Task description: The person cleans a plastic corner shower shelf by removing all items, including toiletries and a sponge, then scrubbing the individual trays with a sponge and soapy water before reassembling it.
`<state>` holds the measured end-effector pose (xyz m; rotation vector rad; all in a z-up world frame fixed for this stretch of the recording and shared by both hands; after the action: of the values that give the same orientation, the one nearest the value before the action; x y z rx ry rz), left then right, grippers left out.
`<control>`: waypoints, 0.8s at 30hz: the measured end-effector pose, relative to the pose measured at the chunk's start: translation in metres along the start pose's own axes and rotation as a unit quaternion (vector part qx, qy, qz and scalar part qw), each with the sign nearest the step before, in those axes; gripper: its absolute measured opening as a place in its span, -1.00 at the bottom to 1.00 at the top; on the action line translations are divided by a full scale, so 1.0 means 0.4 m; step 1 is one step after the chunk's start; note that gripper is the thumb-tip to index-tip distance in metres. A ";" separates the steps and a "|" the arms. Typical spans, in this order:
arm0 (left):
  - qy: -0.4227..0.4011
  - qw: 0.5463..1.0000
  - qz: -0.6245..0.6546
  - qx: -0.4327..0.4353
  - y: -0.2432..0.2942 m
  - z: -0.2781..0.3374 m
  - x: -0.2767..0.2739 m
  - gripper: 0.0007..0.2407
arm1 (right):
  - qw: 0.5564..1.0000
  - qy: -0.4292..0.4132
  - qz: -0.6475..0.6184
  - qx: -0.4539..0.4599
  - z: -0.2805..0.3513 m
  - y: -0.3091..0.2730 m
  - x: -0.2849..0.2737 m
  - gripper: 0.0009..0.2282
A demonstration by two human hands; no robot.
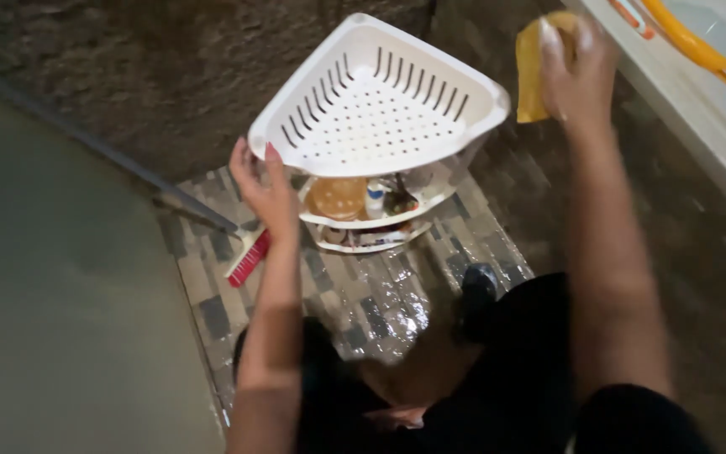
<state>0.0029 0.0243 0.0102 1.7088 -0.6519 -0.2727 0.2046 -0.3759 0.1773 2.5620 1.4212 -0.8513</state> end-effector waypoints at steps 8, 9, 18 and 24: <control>-0.064 0.995 -0.064 0.045 0.031 0.021 0.068 -0.36 | 0.835 -0.137 -0.442 0.297 0.392 0.157 0.306 -0.74; -0.071 0.995 -0.041 0.050 0.030 0.011 0.077 -0.35 | 0.856 -0.143 -0.431 0.247 0.396 0.145 0.313 -0.74; -0.125 0.989 -0.066 0.052 -0.042 -0.116 0.073 -0.32 | 0.899 -0.101 -0.397 0.156 0.369 0.002 0.219 -0.69; -0.267 0.963 0.001 0.043 -0.108 -0.240 0.104 -0.33 | 0.908 -0.075 -0.367 0.188 0.437 -0.145 0.140 -0.63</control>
<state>0.0977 0.0850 -0.0005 1.7240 -1.0718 -0.7289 0.1065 -0.3596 0.0124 2.0655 2.4092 -1.5009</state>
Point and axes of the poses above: each hand's wrist, its own z-axis away from the middle knuckle, its own x-axis out of the palm, y = z × x, the point moved 5 cm from there along -z, towards the middle knuckle, and after that the axes turned 7 degrees about -x, right-handed, at the moved point
